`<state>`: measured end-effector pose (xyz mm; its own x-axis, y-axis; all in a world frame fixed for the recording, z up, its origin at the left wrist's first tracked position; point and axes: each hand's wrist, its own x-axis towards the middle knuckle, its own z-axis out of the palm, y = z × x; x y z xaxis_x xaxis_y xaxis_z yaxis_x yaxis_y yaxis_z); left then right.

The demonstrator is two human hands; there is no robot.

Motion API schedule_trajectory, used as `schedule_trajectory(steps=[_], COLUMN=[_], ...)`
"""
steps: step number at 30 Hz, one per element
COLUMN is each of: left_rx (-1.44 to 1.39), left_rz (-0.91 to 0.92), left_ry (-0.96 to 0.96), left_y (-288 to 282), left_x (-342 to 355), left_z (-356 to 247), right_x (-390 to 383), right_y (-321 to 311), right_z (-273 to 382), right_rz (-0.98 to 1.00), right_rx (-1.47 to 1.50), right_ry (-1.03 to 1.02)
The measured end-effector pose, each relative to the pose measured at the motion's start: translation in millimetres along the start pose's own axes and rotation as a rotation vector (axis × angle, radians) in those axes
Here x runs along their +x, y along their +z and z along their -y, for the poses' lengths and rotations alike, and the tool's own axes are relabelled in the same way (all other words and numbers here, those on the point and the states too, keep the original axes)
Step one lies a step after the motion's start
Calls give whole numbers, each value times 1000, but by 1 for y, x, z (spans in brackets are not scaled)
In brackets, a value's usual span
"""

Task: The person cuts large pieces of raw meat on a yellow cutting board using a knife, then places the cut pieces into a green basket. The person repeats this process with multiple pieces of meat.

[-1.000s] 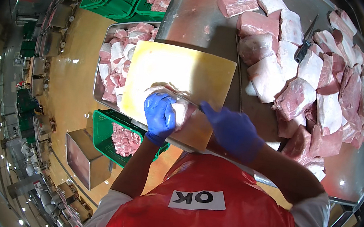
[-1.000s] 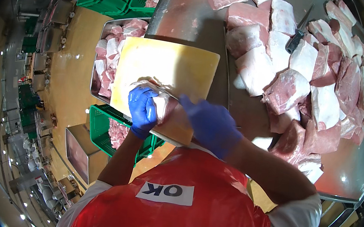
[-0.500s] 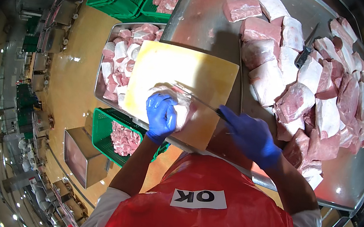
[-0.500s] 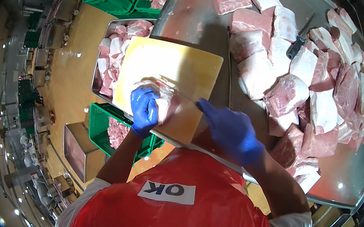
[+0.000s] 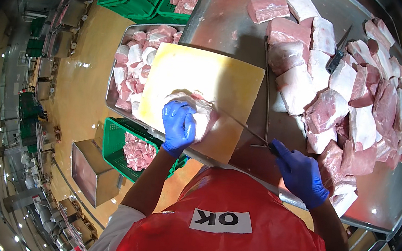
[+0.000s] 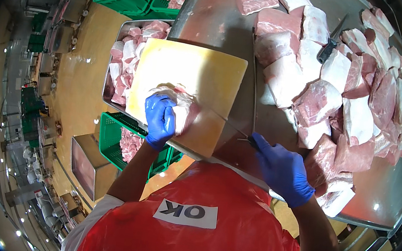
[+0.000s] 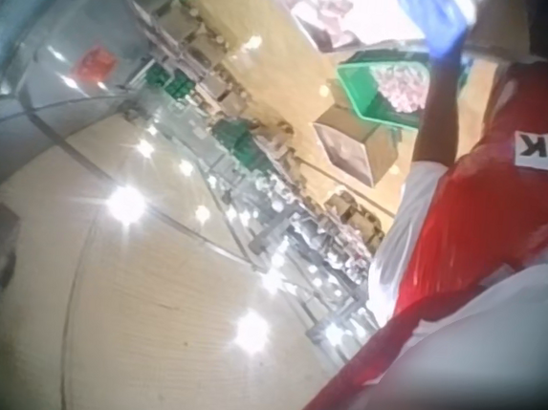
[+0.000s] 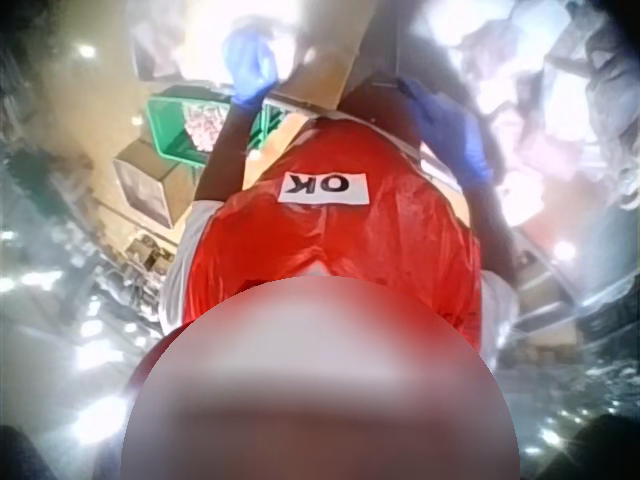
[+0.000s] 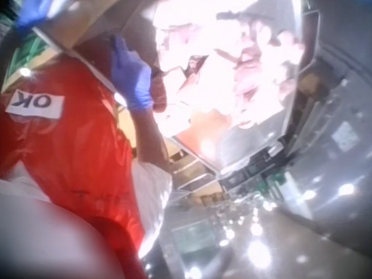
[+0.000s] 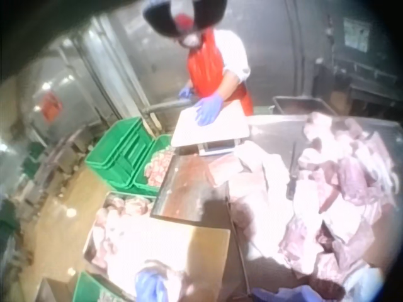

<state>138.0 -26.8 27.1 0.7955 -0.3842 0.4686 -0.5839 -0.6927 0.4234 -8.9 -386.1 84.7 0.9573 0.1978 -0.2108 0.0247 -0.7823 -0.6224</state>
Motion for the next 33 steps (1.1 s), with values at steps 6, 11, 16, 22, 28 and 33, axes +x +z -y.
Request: schedule_trajectory(steps=[6,11,16,22,28,33], left_rx=[42,347,280,191,316,1135], left_rz=[186,922,968,254,164,1127], left_ry=[-214,-273,-188,-432,-617,-352], left_y=[-10,-6,26,4,-128,-236], left_x=[46,121,114,93,-22,-239], left_z=[-3,-22,14,107,199,293], right_x=[9,17,-1,-19,-39,-38], right_y=[34,42,30,38,56,74], right_z=[0,-3,-10,-6,3,9], right_rz=[-256,-446,-464,-431,-383,-378], right_rx=[137,403,512,520,483,357], right_ry=[35,90,163,174,157,39])
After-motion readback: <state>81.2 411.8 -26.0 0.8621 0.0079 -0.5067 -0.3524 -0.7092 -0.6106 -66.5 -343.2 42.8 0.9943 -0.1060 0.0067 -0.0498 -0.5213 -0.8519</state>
